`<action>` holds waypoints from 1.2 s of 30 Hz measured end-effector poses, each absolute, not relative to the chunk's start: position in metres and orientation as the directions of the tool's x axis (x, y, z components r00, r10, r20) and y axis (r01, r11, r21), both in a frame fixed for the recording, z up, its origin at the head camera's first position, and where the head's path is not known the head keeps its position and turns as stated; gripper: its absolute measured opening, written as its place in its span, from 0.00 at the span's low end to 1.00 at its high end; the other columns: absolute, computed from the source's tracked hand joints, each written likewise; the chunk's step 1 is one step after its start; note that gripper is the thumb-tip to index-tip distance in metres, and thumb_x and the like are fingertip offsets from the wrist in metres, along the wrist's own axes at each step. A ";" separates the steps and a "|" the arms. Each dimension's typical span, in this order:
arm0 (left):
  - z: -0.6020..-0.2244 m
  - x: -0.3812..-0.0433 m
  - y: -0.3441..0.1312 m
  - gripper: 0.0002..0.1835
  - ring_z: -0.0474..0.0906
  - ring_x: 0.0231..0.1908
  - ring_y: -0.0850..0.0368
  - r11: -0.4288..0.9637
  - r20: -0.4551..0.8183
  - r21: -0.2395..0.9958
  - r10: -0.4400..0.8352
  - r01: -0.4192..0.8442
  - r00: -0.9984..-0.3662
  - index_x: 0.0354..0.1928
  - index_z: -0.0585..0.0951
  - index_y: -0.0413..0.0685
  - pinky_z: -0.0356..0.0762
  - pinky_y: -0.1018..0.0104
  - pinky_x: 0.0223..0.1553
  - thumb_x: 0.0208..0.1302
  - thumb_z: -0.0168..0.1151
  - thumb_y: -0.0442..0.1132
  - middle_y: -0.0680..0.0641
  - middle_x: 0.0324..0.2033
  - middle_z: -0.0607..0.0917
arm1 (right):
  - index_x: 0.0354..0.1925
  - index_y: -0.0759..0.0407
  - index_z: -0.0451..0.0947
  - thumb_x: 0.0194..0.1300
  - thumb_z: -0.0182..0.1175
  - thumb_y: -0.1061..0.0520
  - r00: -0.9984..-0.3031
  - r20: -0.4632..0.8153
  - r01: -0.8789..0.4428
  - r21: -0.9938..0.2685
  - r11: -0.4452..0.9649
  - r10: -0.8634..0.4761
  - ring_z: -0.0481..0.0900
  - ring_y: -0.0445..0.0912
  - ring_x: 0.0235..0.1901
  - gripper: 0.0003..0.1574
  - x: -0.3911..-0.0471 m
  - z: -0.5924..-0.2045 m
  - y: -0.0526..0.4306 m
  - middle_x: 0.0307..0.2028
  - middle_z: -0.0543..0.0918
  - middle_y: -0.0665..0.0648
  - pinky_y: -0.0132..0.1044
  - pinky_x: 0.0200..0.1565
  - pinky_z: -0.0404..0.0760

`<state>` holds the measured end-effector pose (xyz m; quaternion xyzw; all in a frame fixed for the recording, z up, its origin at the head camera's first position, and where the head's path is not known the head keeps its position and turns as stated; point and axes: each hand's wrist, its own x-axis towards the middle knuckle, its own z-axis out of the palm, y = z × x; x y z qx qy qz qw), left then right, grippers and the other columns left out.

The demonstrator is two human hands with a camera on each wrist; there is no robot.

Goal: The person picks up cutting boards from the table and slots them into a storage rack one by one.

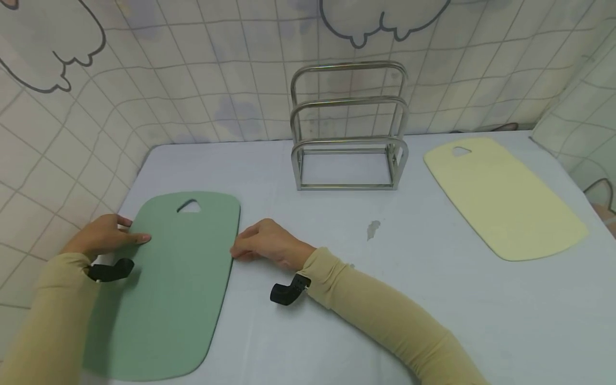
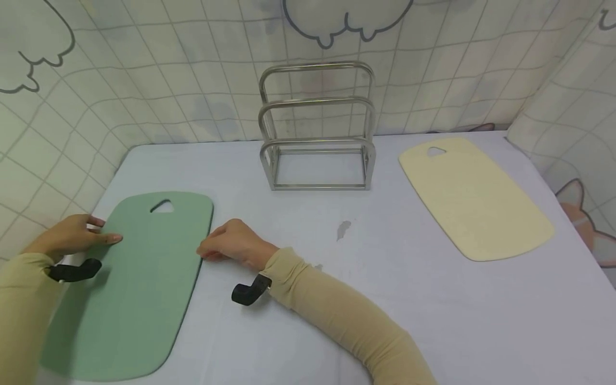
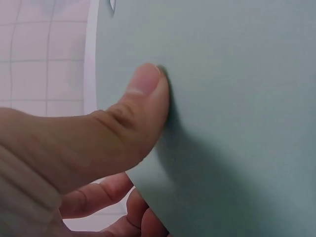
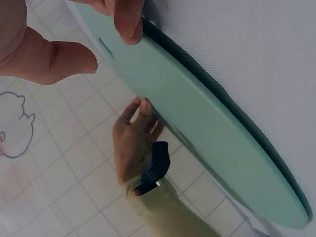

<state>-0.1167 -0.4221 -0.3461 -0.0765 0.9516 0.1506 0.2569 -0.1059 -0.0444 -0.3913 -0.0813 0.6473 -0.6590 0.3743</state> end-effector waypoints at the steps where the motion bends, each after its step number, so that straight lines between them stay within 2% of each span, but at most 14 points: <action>1: -0.346 -0.117 -0.422 0.53 0.62 0.63 0.14 0.940 -0.518 0.253 -0.067 -0.228 -0.853 0.70 0.59 0.18 0.71 0.26 0.60 0.68 0.64 0.63 0.15 0.67 0.62 | 0.44 0.63 0.87 0.60 0.70 0.63 -0.710 -0.376 0.389 -0.914 0.114 -0.596 0.85 0.41 0.37 0.12 -0.106 -0.392 -0.045 0.39 0.89 0.52 0.31 0.46 0.85; 9: -0.347 -0.114 -0.427 0.57 0.53 0.69 0.14 0.891 -0.560 0.341 -0.063 -0.299 -0.826 0.73 0.53 0.19 0.61 0.22 0.66 0.68 0.63 0.64 0.12 0.70 0.53 | 0.44 0.64 0.85 0.58 0.71 0.64 -0.782 -0.331 0.296 -0.943 0.153 -0.527 0.82 0.40 0.30 0.14 -0.100 -0.395 -0.049 0.31 0.86 0.49 0.27 0.37 0.81; 15: -0.347 -0.112 -0.427 0.55 0.56 0.67 0.15 0.904 -0.540 0.325 -0.065 -0.279 -0.839 0.72 0.55 0.18 0.62 0.23 0.65 0.69 0.62 0.63 0.14 0.69 0.57 | 0.44 0.62 0.84 0.56 0.73 0.64 -0.812 -0.308 0.263 -0.951 0.161 -0.496 0.82 0.37 0.30 0.15 -0.099 -0.398 -0.053 0.33 0.87 0.49 0.26 0.37 0.82; 24: -0.346 -0.112 -0.424 0.54 0.58 0.67 0.16 0.917 -0.520 0.310 -0.059 -0.253 -0.852 0.71 0.56 0.16 0.64 0.24 0.65 0.70 0.62 0.63 0.15 0.68 0.59 | 0.42 0.55 0.85 0.57 0.75 0.58 -0.856 -0.253 0.149 -0.956 0.254 -0.451 0.83 0.34 0.35 0.14 -0.095 -0.397 -0.053 0.36 0.90 0.48 0.23 0.42 0.80; 30: -0.346 -0.112 -0.424 0.53 0.63 0.63 0.18 0.928 -0.489 0.307 -0.038 -0.212 -0.872 0.70 0.57 0.14 0.67 0.25 0.62 0.72 0.60 0.62 0.15 0.65 0.64 | 0.43 0.59 0.85 0.57 0.74 0.61 -0.862 -0.242 0.183 -0.968 0.173 -0.445 0.86 0.37 0.33 0.15 -0.093 -0.397 -0.057 0.38 0.90 0.52 0.29 0.40 0.87; 33: -0.346 -0.111 -0.425 0.53 0.63 0.62 0.20 0.924 -0.481 0.315 -0.042 -0.217 -0.876 0.70 0.57 0.14 0.67 0.25 0.62 0.72 0.60 0.62 0.16 0.65 0.63 | 0.45 0.61 0.84 0.57 0.74 0.64 -0.859 -0.250 0.217 -0.968 0.125 -0.448 0.88 0.39 0.31 0.16 -0.092 -0.398 -0.058 0.39 0.90 0.53 0.33 0.38 0.90; 36: -0.346 -0.110 -0.424 0.55 0.62 0.63 0.20 0.919 -0.479 0.321 -0.049 -0.227 -0.876 0.71 0.55 0.16 0.66 0.25 0.62 0.71 0.60 0.64 0.18 0.66 0.62 | 0.48 0.61 0.83 0.57 0.74 0.63 -0.864 -0.252 0.219 -0.968 0.125 -0.436 0.88 0.39 0.33 0.19 -0.091 -0.399 -0.058 0.41 0.90 0.54 0.33 0.38 0.90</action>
